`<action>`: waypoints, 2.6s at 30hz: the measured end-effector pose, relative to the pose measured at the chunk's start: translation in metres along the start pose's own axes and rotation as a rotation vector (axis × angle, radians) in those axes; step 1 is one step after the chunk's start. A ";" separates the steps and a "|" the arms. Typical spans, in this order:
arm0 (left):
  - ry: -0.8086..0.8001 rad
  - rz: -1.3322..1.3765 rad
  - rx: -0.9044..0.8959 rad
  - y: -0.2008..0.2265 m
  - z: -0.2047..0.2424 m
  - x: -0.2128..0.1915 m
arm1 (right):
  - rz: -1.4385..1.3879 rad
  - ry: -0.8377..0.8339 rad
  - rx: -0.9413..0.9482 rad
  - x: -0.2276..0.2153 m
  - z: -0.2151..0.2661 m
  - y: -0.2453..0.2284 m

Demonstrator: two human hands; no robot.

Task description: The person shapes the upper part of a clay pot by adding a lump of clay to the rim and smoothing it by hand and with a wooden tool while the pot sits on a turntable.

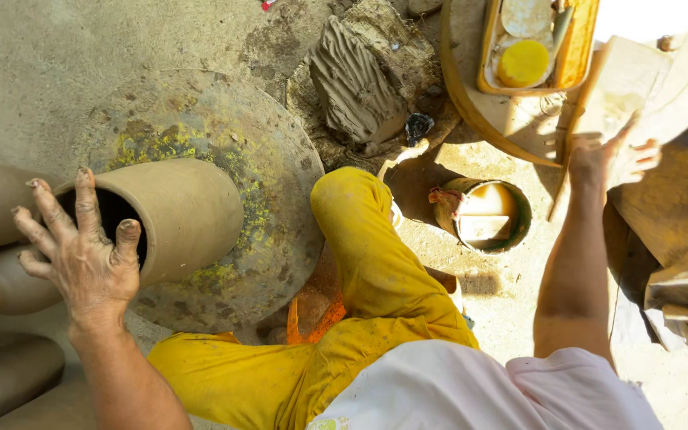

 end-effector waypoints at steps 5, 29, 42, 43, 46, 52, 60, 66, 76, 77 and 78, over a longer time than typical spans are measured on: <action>0.418 0.014 0.159 0.019 0.015 -0.024 | -0.166 0.254 -0.819 0.060 0.079 -0.116; 0.183 0.698 0.310 0.209 -0.058 0.157 | 0.645 -0.403 -1.645 0.469 0.167 -0.185; 0.106 0.677 0.186 0.179 -0.031 0.169 | 0.789 -0.627 -0.956 0.480 0.137 -0.170; 0.095 0.677 0.178 0.180 -0.029 0.172 | 0.771 -0.638 -0.872 0.480 0.130 -0.166; 0.092 0.685 0.172 0.176 -0.022 0.175 | 0.760 -0.777 -0.505 0.473 0.126 -0.130; 0.040 0.783 0.176 0.178 -0.035 0.190 | 0.688 -0.956 -0.373 0.405 0.131 -0.116; -0.505 1.762 -0.514 0.241 -0.085 0.293 | -0.893 -1.053 -0.652 0.176 0.195 -0.310; -0.498 2.275 -0.475 0.203 -0.093 0.278 | -0.515 -0.903 -0.046 0.288 0.139 -0.281; -0.533 2.108 -0.591 0.190 -0.072 0.281 | 0.292 -0.735 -0.953 0.535 0.079 -0.363; -0.550 2.095 -0.597 0.192 -0.074 0.282 | 0.311 -0.785 -0.941 0.547 0.080 -0.367; -0.568 2.082 -0.603 0.193 -0.075 0.283 | 0.331 -0.835 -0.927 0.558 0.081 -0.374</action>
Point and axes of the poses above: each hand's wrist, its own z-axis away from the middle knuckle, its own x-axis out of the palm, y = z × x, the point moved 8 cm from there along -z, towards the middle knuckle, and after that the axes turned 8 degrees about y, right-handed, at the moved point
